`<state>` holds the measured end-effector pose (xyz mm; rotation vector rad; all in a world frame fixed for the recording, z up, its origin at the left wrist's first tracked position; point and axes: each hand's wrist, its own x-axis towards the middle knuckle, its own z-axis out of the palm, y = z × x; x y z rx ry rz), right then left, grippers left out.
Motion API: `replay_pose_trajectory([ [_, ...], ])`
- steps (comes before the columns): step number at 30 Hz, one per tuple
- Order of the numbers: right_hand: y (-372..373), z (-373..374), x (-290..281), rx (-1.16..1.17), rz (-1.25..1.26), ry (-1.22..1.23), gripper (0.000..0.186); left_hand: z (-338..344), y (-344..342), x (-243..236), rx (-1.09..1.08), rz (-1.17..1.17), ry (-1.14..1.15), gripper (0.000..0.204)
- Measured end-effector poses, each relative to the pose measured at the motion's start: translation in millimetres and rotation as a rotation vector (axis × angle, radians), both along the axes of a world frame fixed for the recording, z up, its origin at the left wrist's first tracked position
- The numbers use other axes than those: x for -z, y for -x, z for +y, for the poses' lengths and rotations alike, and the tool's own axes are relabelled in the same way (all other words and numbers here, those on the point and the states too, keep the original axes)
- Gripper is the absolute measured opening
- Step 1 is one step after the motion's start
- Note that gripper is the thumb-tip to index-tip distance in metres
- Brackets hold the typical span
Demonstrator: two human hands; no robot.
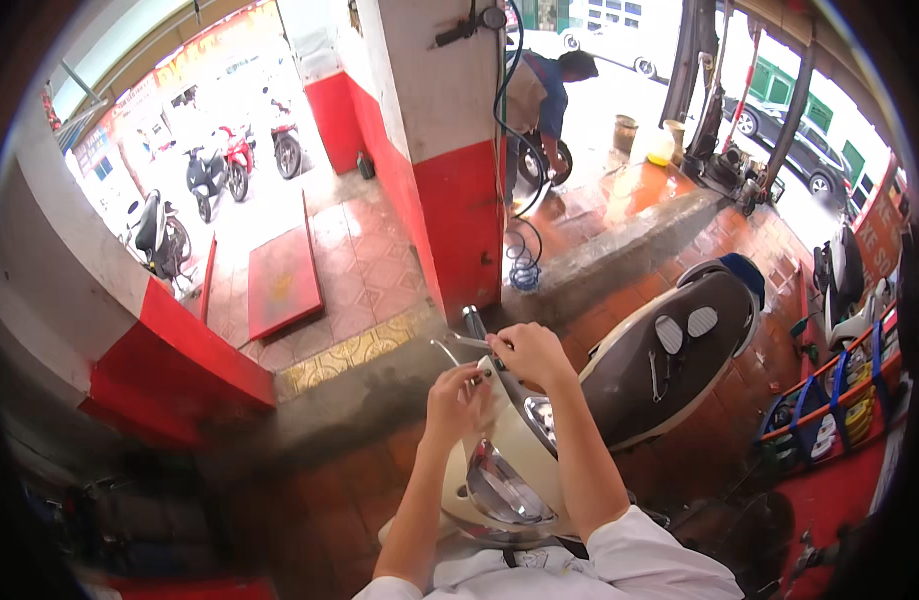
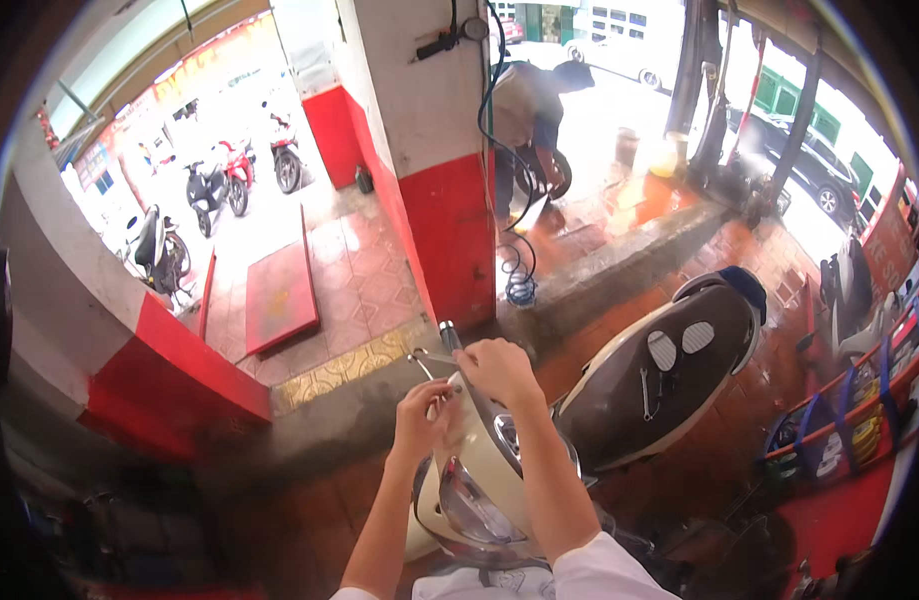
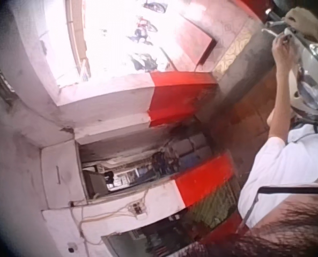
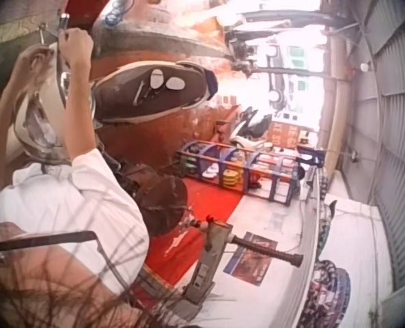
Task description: The person uses a wrench to loosen or tighten a screw on the front headlight assembly of a motorcycle, then picks up a rearview mirror from the seat and installs it by screwing it into the handlebar mount by hand and with a wrench.
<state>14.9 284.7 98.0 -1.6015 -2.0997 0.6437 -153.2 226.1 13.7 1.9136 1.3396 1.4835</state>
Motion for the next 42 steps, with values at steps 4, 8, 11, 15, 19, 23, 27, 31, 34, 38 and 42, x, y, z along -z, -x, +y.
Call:
replay_pose_trajectory([
  [4,6,0,-6,-0.009,-0.006,-0.018,0.039,-8,4,-5,-0.089,-0.035,0.121,0.019],
  [8,-4,8,17,-0.023,-0.024,-0.051,0.039,0,-5,-9,-0.038,-0.062,0.222,0.019],
  [11,6,6,11,-0.025,-0.019,0.042,0.04,-8,0,-2,-0.081,-0.058,0.199,0.023],
  [15,4,2,3,0.005,-0.028,-0.014,0.04,-8,-4,-19,-0.109,-0.124,0.199,0.026],
  [19,8,1,2,-0.018,0.005,0.023,0.038,-5,-3,-4,-0.149,-0.083,0.18,0.022],
  [23,6,5,24,-0.062,0.126,0.088,0.036,-3,-1,17,-0.092,0.042,0.091,0.026],
  [27,4,7,15,-0.139,0.445,0.226,0.029,-4,-6,-4,-0.098,-0.097,0.144,0.022],
  [31,14,-6,3,-0.216,0.766,0.486,0.024,-4,2,11,-0.05,-0.178,0.174,0.025],
  [34,21,-22,-14,-0.204,0.755,0.491,0.024,-1,9,3,-0.018,-0.154,0.127,0.028],
  [38,17,-57,19,-0.128,0.829,0.458,0.026,-8,-2,-12,-0.051,-0.098,0.128,0.027],
  [42,38,-106,15,0.042,1.067,0.516,0.035,-7,14,-11,0.044,-0.07,0.279,0.035],
])
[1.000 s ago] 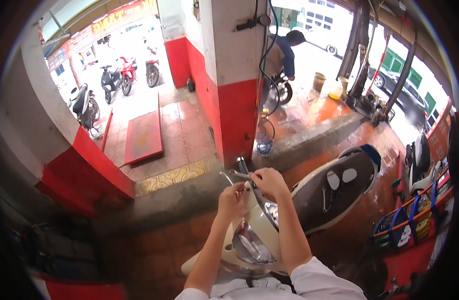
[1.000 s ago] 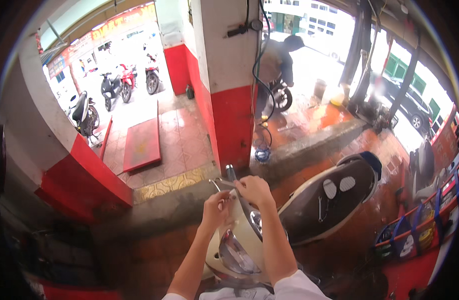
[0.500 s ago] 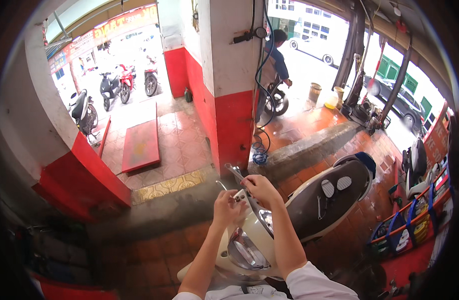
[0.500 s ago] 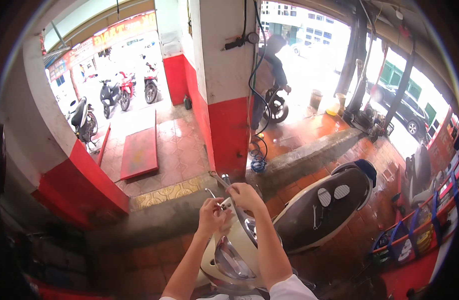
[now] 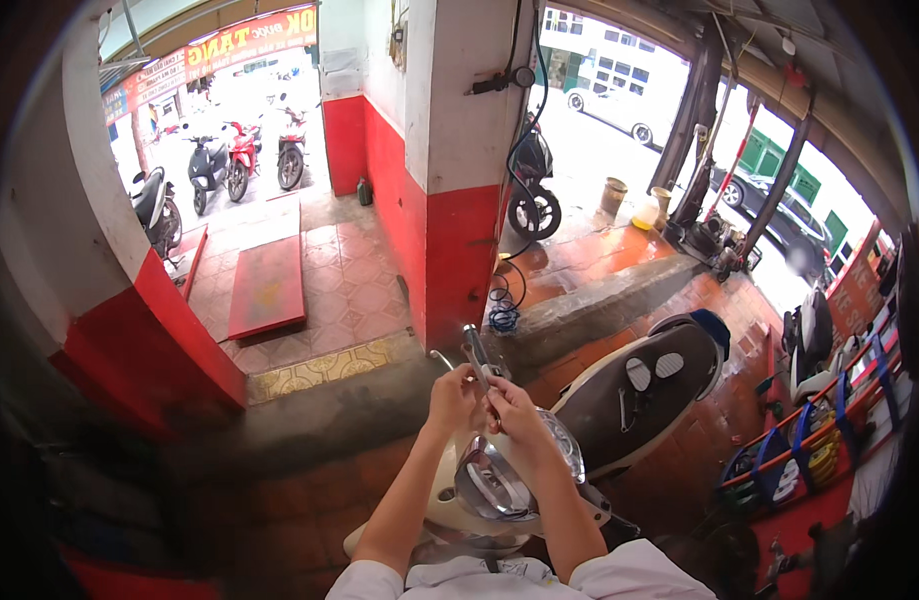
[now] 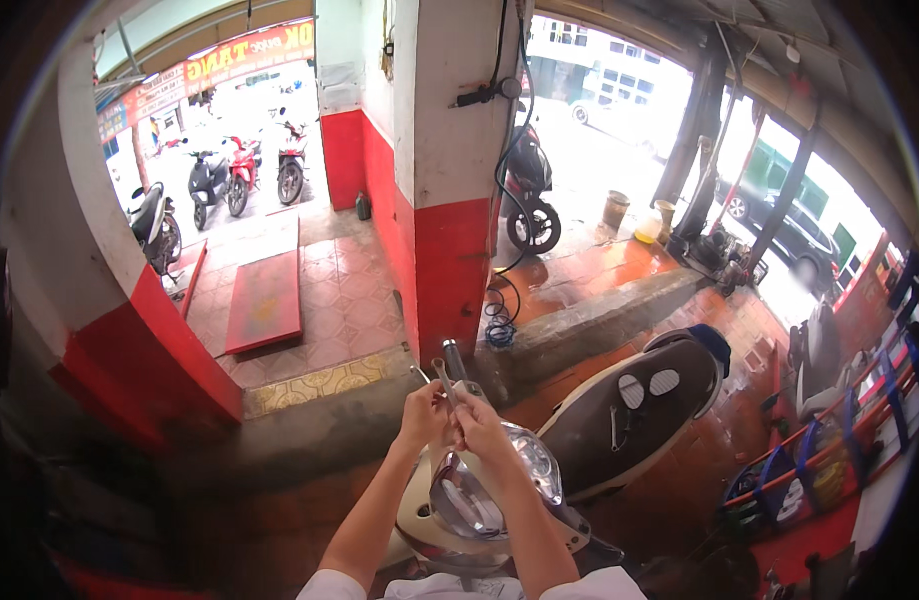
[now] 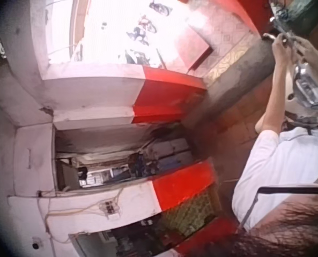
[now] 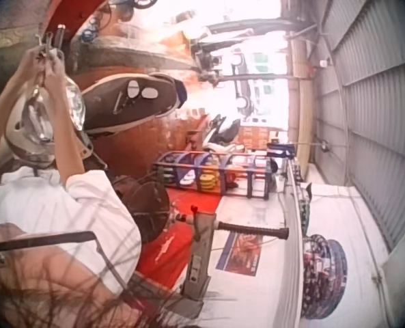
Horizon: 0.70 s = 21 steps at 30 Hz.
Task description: The person uses a wrench to loosen or tighten a screw on the front headlight assembly of a motorcycle, then picks up a rearview mirror from the seat and installs it by screwing it into the handlebar mount by hand and with a wrench.
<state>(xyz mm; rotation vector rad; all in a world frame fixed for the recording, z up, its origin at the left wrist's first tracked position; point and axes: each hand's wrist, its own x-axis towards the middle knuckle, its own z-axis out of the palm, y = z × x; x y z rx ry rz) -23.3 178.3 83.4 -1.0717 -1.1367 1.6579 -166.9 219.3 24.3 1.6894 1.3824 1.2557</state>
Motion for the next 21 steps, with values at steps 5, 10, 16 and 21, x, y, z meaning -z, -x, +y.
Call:
replay_pose_trajectory([
  [5,6,-24,-2,0.065,-0.033,-0.07,0.036,6,5,8,-0.067,-0.036,-0.284,0.026],
  [10,3,-18,51,0.164,-0.26,-0.334,0.039,-38,-8,0,0.024,-0.215,0.171,0.028],
  [16,10,-40,31,-0.056,-0.36,-0.336,0.051,-61,-4,8,0.055,-0.793,0.405,0.029],
  [21,-11,-29,-5,-0.13,-0.466,-0.242,0.047,-57,22,-7,0.097,-0.65,0.439,0.03],
])
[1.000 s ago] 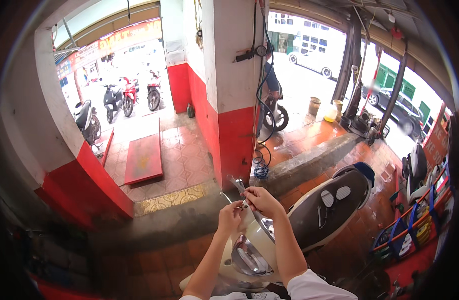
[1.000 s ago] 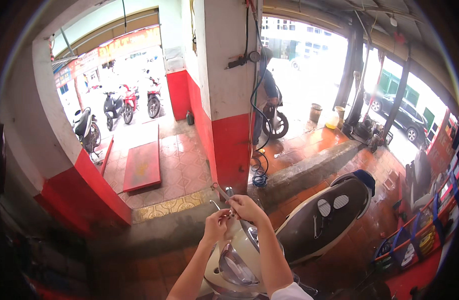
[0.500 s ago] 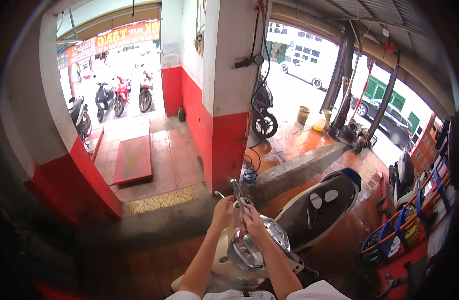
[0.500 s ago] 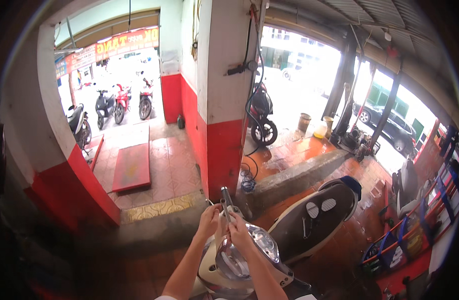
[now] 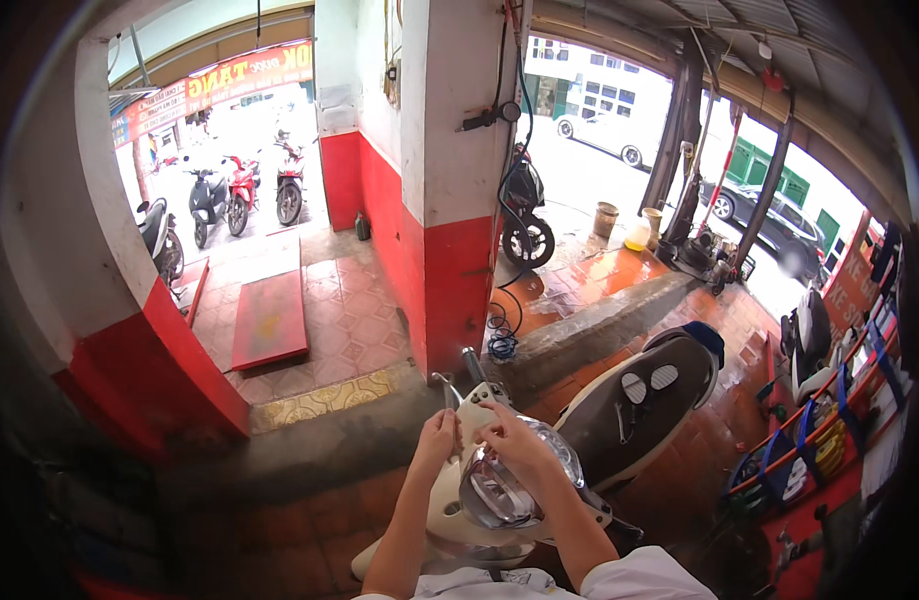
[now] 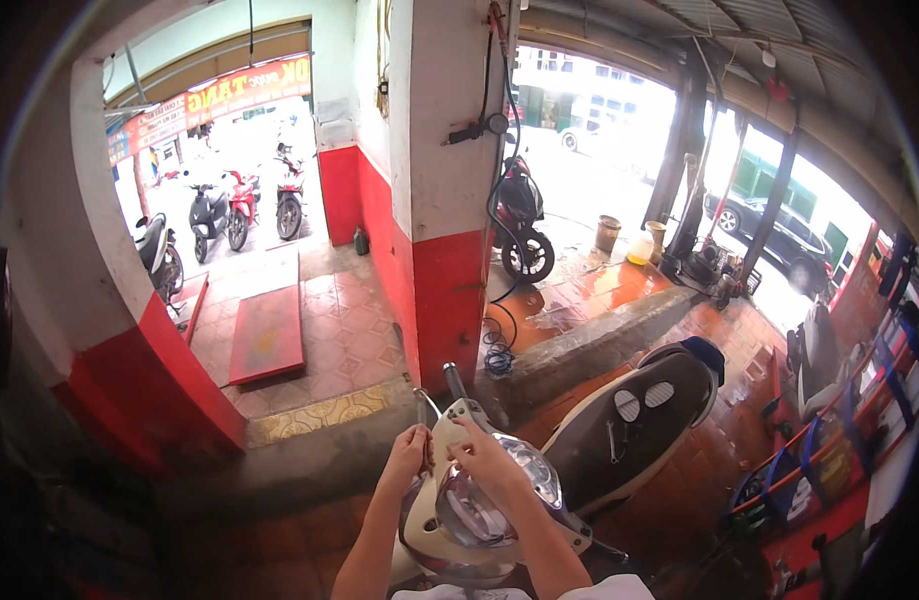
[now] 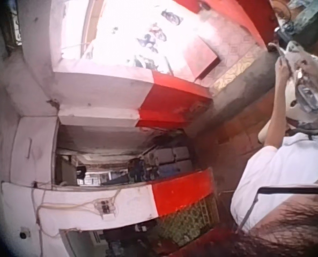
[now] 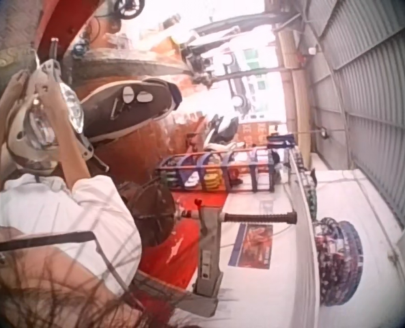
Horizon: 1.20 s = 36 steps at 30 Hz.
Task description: The person uses a wrench to loosen or tighten a screw on the front headlight assembly of a motorcycle, then picks up a rearview mirror from the seat and installs it by screwing it into the handlebar mount by hand and with a wrench.
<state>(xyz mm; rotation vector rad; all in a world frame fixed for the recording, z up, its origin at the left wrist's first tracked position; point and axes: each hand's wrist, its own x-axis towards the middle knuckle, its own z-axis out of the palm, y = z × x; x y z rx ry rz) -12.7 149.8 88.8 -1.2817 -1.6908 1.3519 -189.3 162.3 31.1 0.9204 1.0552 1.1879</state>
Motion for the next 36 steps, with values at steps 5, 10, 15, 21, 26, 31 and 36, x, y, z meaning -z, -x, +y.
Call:
replay_pose_trajectory([
  [5,-15,9,27,0.058,0.327,-0.021,0.031,-2,-12,23,0.058,0.229,0.068,0.034],
  [10,-27,19,35,0.073,0.655,0.074,0.023,10,-21,45,-0.031,0.505,0.012,0.039],
  [15,-23,26,44,0.113,0.361,-0.15,0.023,8,-19,34,0.047,0.475,0.09,0.039],
  [21,-8,99,10,0.055,-0.156,-0.483,0.025,8,-13,34,0.063,0.531,0.017,0.033],
  [26,-15,161,38,-0.137,-0.326,-0.053,0.031,15,-24,24,0.16,0.249,0.217,0.028],
  [31,-1,166,35,-0.224,-0.305,0.109,0.029,13,0,11,0.202,0.303,0.237,0.026],
  [36,-6,166,32,-0.287,-0.353,0.095,0.029,3,7,5,0.084,0.805,-0.056,0.035],
])
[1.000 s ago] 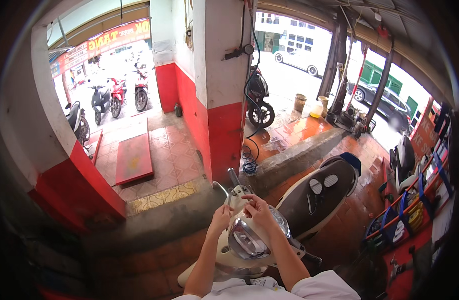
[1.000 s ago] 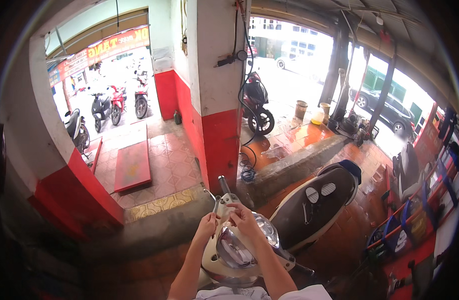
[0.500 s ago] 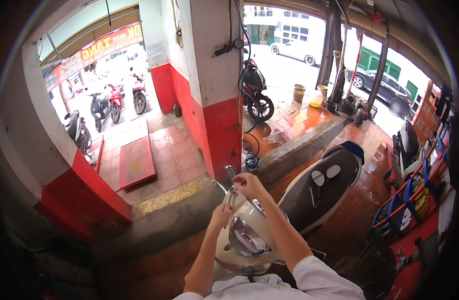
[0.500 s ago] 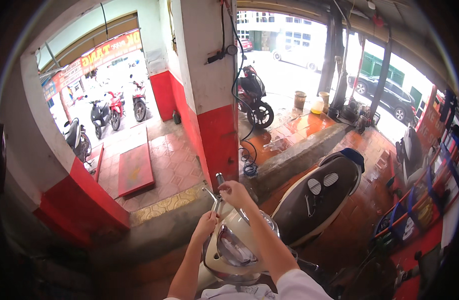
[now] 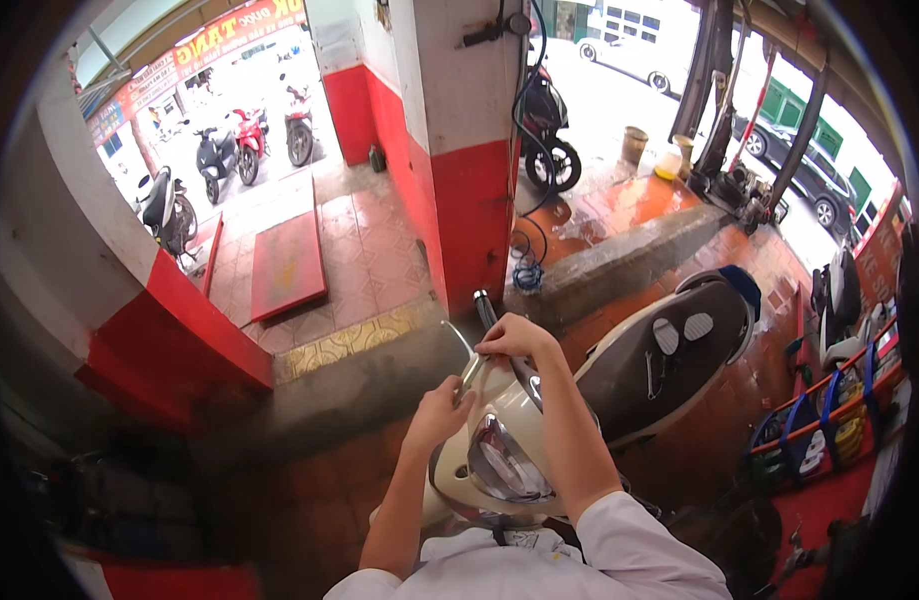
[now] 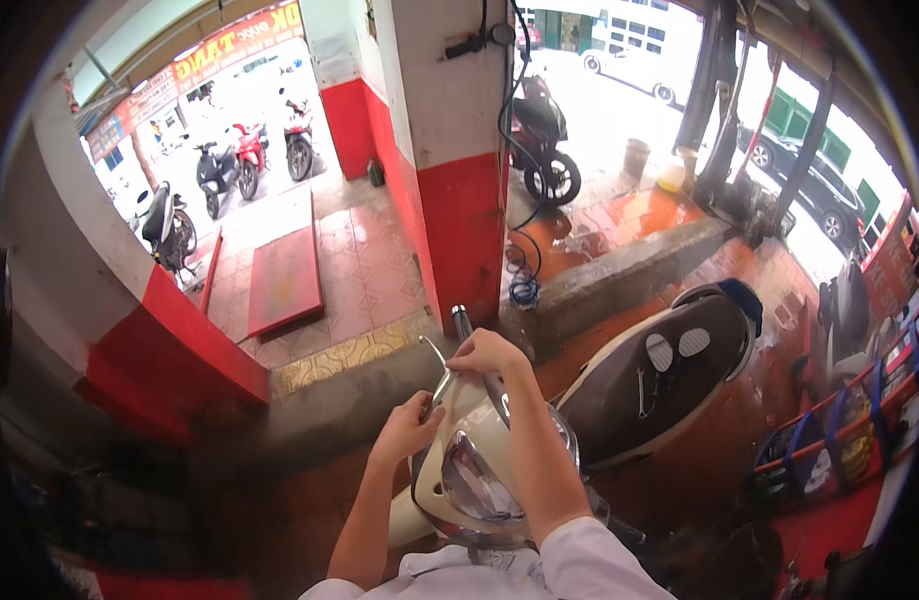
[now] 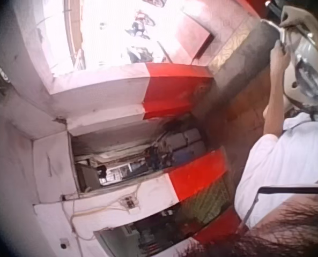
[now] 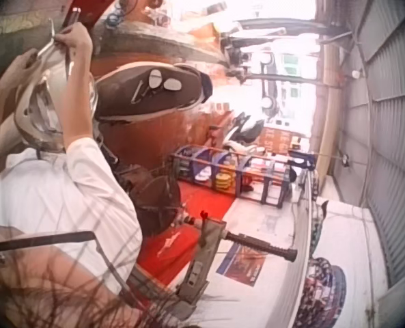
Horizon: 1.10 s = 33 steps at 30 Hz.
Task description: The person uses a wrench to loosen or tighten a screw on the front headlight assembly of a motorcycle, then picks up a rearview mirror from the seat and installs it by screwing it into the handlebar mount by hand and with a wrench.
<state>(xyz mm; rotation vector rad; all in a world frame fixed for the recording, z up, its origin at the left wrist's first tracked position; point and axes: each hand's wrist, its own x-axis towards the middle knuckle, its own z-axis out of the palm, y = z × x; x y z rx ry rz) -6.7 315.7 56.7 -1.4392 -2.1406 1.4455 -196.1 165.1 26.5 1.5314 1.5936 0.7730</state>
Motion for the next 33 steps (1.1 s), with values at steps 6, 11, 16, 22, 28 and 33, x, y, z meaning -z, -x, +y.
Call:
replay_pose_trajectory([
  [6,-2,-7,1,-0.003,0.047,-0.103,0.028,-8,27,26,-0.241,-0.598,-0.002,0.023],
  [11,-2,-7,1,0.058,0.064,-0.056,0.028,-2,16,46,-0.416,-1.162,-0.119,0.027],
  [16,2,-6,-2,0.072,0.02,0.019,0.03,37,-19,40,-0.607,-1.536,-0.271,0.029],
  [22,6,-9,-4,0.092,0.024,-0.015,0.034,144,6,52,-0.152,-1.967,0.118,0.026],
  [28,-1,-9,-13,0.205,0.101,0.147,0.044,156,-21,5,-0.424,-1.783,0.141,0.026],
  [33,0,-8,-8,0.244,0.216,0.205,0.043,98,-20,9,-0.712,-1.921,-0.168,0.04],
])
